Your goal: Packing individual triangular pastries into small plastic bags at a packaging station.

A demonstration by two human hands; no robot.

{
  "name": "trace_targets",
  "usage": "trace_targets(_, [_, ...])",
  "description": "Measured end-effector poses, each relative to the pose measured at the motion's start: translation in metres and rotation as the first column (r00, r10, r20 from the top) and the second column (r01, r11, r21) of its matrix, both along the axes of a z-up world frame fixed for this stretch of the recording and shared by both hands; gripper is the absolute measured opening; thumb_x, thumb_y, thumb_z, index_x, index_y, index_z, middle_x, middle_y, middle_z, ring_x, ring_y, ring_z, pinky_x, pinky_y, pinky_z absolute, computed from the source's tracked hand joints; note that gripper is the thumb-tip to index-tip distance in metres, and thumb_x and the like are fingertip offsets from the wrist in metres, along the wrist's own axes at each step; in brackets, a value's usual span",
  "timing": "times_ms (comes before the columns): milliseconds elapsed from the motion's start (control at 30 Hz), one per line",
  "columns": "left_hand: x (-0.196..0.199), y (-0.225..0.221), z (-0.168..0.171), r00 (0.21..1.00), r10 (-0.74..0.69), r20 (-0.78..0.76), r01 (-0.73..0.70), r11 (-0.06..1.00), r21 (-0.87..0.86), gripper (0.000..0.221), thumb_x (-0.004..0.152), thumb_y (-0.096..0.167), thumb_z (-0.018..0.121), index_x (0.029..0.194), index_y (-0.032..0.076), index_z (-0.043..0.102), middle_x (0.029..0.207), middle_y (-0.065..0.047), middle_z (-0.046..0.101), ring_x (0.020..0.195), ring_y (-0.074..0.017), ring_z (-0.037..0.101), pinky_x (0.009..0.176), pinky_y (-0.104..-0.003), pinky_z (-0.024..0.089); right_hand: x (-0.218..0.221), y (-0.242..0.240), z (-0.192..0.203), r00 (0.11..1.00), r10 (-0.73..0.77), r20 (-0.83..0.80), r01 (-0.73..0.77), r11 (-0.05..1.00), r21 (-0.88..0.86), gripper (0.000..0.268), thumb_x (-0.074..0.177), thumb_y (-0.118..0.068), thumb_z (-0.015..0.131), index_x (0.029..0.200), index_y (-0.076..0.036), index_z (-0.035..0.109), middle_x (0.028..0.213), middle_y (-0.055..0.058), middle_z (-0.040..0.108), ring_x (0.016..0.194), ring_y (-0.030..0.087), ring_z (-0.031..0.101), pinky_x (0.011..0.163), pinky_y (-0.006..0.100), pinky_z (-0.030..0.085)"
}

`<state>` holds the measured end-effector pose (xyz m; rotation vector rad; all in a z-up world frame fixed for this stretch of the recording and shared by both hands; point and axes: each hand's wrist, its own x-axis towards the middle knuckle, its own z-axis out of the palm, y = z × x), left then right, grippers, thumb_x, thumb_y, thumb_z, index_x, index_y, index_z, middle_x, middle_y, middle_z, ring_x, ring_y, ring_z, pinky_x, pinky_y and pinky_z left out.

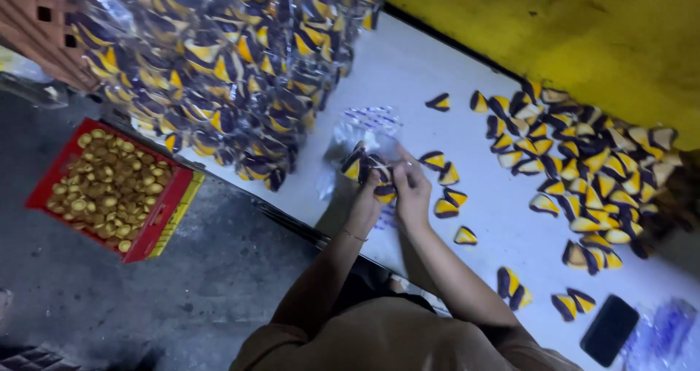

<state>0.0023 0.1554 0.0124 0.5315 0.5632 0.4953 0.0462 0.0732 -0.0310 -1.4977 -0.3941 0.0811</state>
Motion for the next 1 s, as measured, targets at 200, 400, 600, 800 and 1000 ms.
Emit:
trace_targets(200, [-0.018,0.063,-0.180,0.985,0.126,-0.115,0.034,0.516,0.856,0.034,0.082,0.012,0.084,0.106,0.003,0.062,0.094,-0.012,0.066,0.085,-0.0242,0.065,0.079,-0.036,0.056,0.104,0.179,-0.008,0.918,-0.110,0.380,0.111,0.994,0.018,0.010,0.095,-0.001,0.068,0.093,-0.007,0.076,0.090,0.013,0.076,0.090,0.030,0.074,0.085,0.041,0.054])
trace_targets(400, [-0.045,0.057,-0.157,0.726,0.150,-0.672,0.684,-0.263,0.680,0.028,0.086,0.022,0.065,0.114,0.023,0.064,0.128,-0.004,0.055,0.116,-0.0294,0.048,0.102,-0.042,0.040,0.172,0.286,-0.075,0.774,-0.010,0.633,0.173,0.965,-0.196,0.022,0.092,-0.001,0.065,0.102,-0.018,0.074,0.101,0.001,0.073,0.100,0.026,0.070,0.091,0.039,0.055])
trace_targets(600, [-0.020,0.111,-0.202,0.613,-0.060,-0.787,0.716,-0.378,0.587,0.015,0.094,0.053,0.062,0.091,0.041,0.070,0.092,0.022,0.067,0.097,-0.0082,0.066,0.090,-0.033,0.051,0.096,0.157,0.024,0.712,0.543,0.446,-0.317,0.815,-0.485,0.046,0.085,-0.011,0.076,0.125,0.004,0.059,0.119,0.031,0.063,0.114,0.054,0.056,0.104,0.066,0.041])
trace_targets(800, [0.004,0.118,0.037,0.466,-0.278,-0.840,0.700,-0.464,0.543,0.033,0.100,0.038,0.060,0.115,0.012,0.074,0.109,-0.008,0.079,0.108,-0.0266,0.073,0.095,-0.044,0.054,0.048,0.004,-0.013,0.943,0.320,0.088,-0.203,0.765,-0.611,0.013,0.078,-0.017,0.085,0.078,-0.014,0.072,0.072,0.005,0.070,0.076,0.034,0.071,0.074,0.043,0.055])
trace_targets(1000, [0.032,0.022,-0.074,0.619,-0.343,-0.707,0.709,-0.144,0.691,0.028,0.098,0.052,0.063,0.105,0.026,0.059,0.072,-0.010,0.074,0.085,-0.0333,0.075,0.082,-0.045,0.057,0.009,-0.087,-0.052,0.946,-0.155,-0.285,0.073,0.958,-0.277,0.012,0.097,-0.012,0.066,0.096,-0.013,0.078,0.076,0.004,0.071,0.075,0.018,0.067,0.079,0.032,0.052])
